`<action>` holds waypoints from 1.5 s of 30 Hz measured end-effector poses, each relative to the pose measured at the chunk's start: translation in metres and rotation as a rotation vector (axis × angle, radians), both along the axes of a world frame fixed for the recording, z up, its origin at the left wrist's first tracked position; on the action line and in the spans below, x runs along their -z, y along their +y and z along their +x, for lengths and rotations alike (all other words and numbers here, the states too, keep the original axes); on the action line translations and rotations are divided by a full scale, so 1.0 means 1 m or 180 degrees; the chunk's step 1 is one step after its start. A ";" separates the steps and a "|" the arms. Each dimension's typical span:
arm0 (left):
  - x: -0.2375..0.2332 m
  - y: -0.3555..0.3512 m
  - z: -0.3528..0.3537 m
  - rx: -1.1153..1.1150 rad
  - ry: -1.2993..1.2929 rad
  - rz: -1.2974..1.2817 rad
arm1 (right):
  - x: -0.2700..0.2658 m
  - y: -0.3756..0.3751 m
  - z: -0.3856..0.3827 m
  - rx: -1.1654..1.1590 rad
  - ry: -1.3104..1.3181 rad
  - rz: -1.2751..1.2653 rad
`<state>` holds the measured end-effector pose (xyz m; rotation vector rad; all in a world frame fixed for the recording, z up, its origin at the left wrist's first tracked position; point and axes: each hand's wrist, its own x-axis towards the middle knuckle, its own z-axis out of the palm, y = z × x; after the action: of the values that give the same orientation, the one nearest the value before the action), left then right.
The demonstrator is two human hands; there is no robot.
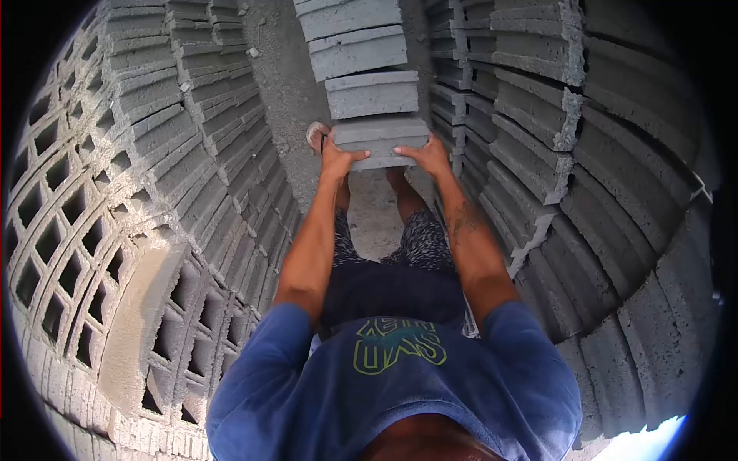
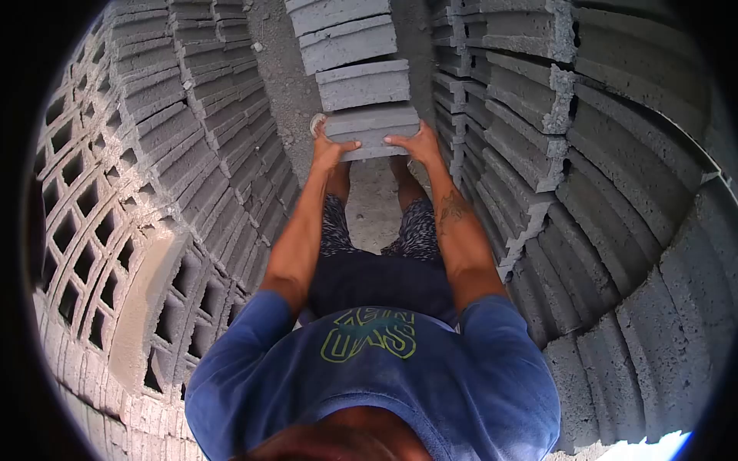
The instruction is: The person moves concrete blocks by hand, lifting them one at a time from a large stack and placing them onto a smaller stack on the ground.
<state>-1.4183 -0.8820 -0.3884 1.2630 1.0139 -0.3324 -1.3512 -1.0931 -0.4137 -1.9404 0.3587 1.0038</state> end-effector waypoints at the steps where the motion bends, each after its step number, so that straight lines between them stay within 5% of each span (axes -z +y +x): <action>1: 0.021 0.003 -0.004 -0.0006 0.0034 -0.0010 | 0.023 0.001 -0.001 -0.0006 0.0034 -0.0010; 5: 0.083 0.032 -0.023 0.0779 0.0219 -0.0157 | 0.059 0.013 0.016 0.0438 0.0637 0.0112; 8: 0.055 0.045 -0.030 0.2538 0.0315 0.1453 | 0.020 0.008 0.029 -0.0448 0.0495 0.0050; 10: -0.002 0.049 -0.056 0.2566 -0.0289 0.1737 | 0.005 -0.005 0.019 -0.0861 0.0157 -0.0520; 14: -0.137 0.050 -0.100 0.2527 0.0765 0.0865 | -0.084 -0.010 0.017 -0.0906 0.0171 -0.0626; 18: -0.278 0.056 -0.136 0.2264 0.0552 0.1047 | -0.147 0.008 0.008 -0.1421 0.0300 -0.0185; 22: -0.460 0.085 -0.137 0.0590 -0.0552 0.2127 | -0.246 0.104 -0.019 -0.2127 0.0072 0.0583; 25: -0.534 0.161 -0.185 -0.0423 -0.0699 0.4063 | -0.317 0.182 -0.072 -0.2221 -0.0066 0.1783; 27: -0.555 0.231 -0.231 -0.0963 -0.0307 0.4587 | -0.376 0.232 -0.111 -0.2183 0.0079 0.2353; 29: -0.552 0.307 -0.276 -0.0378 0.0596 0.5333 | -0.420 0.280 -0.150 -0.2240 0.0062 0.2729; 32: -0.522 0.375 -0.312 -0.0058 0.0973 0.4421 | -0.441 0.347 -0.203 -0.2183 -0.0031 0.3022; 39: -0.506 0.365 -0.304 -0.0091 0.1098 0.4905 | -0.503 0.399 -0.233 -0.0789 0.0957 0.2934; 45: -0.553 0.324 -0.263 -0.0189 0.0427 0.3281 | -0.423 0.340 -0.201 -0.0816 0.0899 0.2642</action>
<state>-1.6815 -0.5583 0.1650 2.1351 1.3997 0.2061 -1.5523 -0.7535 0.0090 -1.1078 -0.1557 1.3296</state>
